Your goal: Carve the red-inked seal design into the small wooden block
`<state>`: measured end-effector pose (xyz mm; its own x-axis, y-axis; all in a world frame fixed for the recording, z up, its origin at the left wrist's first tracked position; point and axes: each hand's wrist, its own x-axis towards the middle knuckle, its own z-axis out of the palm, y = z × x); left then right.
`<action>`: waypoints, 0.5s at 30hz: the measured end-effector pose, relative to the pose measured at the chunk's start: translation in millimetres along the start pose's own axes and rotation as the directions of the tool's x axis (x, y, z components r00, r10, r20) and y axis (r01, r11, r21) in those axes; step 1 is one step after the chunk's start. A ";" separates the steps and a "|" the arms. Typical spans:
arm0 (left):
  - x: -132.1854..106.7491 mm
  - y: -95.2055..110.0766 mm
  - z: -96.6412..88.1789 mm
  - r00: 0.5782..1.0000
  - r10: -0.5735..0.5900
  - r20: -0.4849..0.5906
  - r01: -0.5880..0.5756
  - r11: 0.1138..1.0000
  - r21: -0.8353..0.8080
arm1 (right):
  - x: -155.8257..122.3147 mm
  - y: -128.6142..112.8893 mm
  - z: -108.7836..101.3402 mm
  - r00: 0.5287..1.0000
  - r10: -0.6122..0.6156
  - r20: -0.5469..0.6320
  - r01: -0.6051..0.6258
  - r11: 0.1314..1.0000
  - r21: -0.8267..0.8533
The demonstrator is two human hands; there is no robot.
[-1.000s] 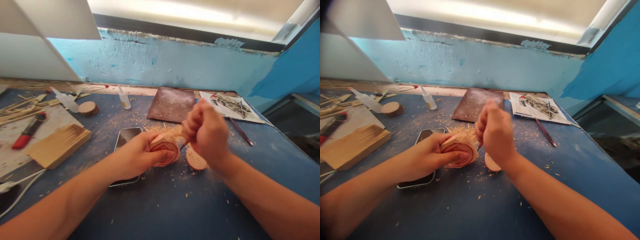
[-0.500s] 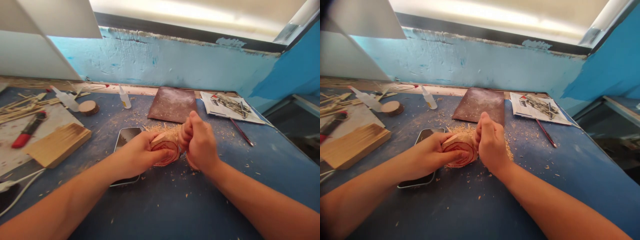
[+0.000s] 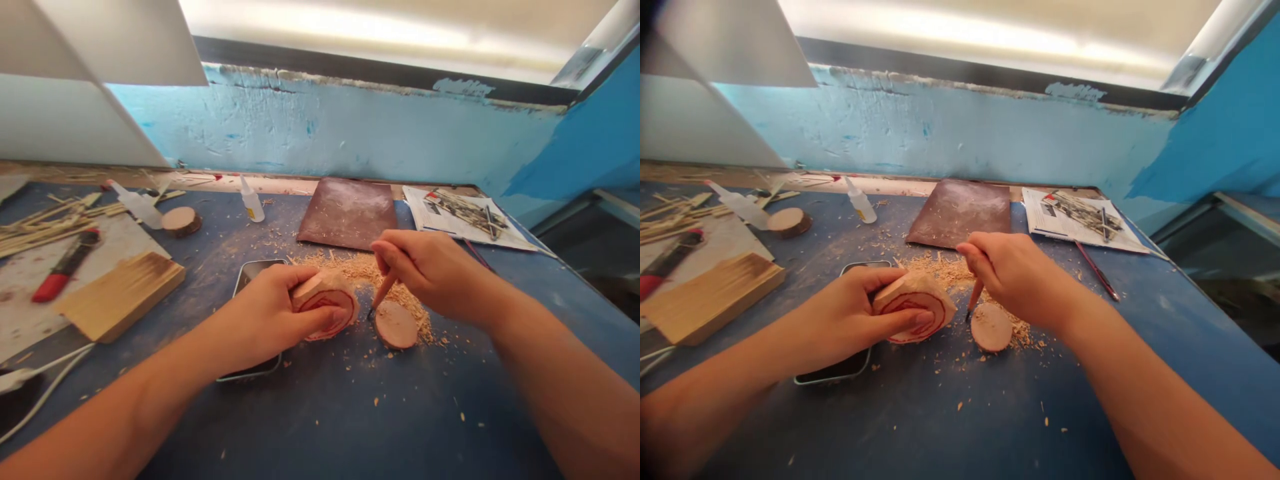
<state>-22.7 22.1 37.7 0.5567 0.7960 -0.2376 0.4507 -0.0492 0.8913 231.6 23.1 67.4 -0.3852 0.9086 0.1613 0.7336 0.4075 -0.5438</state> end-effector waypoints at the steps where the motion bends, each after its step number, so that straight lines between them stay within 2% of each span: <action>1: -1.5 0.9 -1.0 1.000 0.009 -0.007 -0.009 1.000 0.023 | -2.7 3.0 -7.5 0.999 -0.016 0.032 0.019 0.994 -0.105; 4: -5.2 1.8 -1.8 0.999 0.027 -0.016 -0.027 0.999 0.035 | -12.2 6.5 -21.4 0.982 0.046 0.181 -0.006 0.977 -0.213; 7: -6.5 0.3 -0.2 1.000 -0.015 -0.010 0.015 1.000 -0.012 | -20.9 -0.3 -21.0 0.914 0.172 0.367 -0.092 0.970 -0.226; 9: -5.9 -0.2 0.7 0.999 -0.033 -0.002 0.033 0.998 -0.048 | -24.8 -6.8 -16.0 0.875 0.187 0.447 -0.084 0.967 -0.239; 10: -5.3 -0.1 0.9 0.999 -0.038 -0.004 0.037 0.998 -0.058 | -26.1 -8.8 -13.4 0.871 0.170 0.461 -0.059 0.968 -0.245; 12: -4.2 1.1 0.6 0.999 -0.046 -0.026 0.044 0.998 -0.051 | -27.8 -8.9 -9.4 0.894 0.109 0.434 0.006 0.967 -0.255; 15: -3.2 2.7 0.1 0.997 -0.063 -0.040 0.060 0.996 -0.066 | -27.8 -1.3 -8.3 0.949 0.034 0.312 0.051 0.965 -0.258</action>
<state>-23.2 19.4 40.8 0.4992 0.8207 -0.2779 0.4366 0.0388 0.8988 246.0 -1.9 70.5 -0.5160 0.8478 -0.1225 0.8327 0.4630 -0.3037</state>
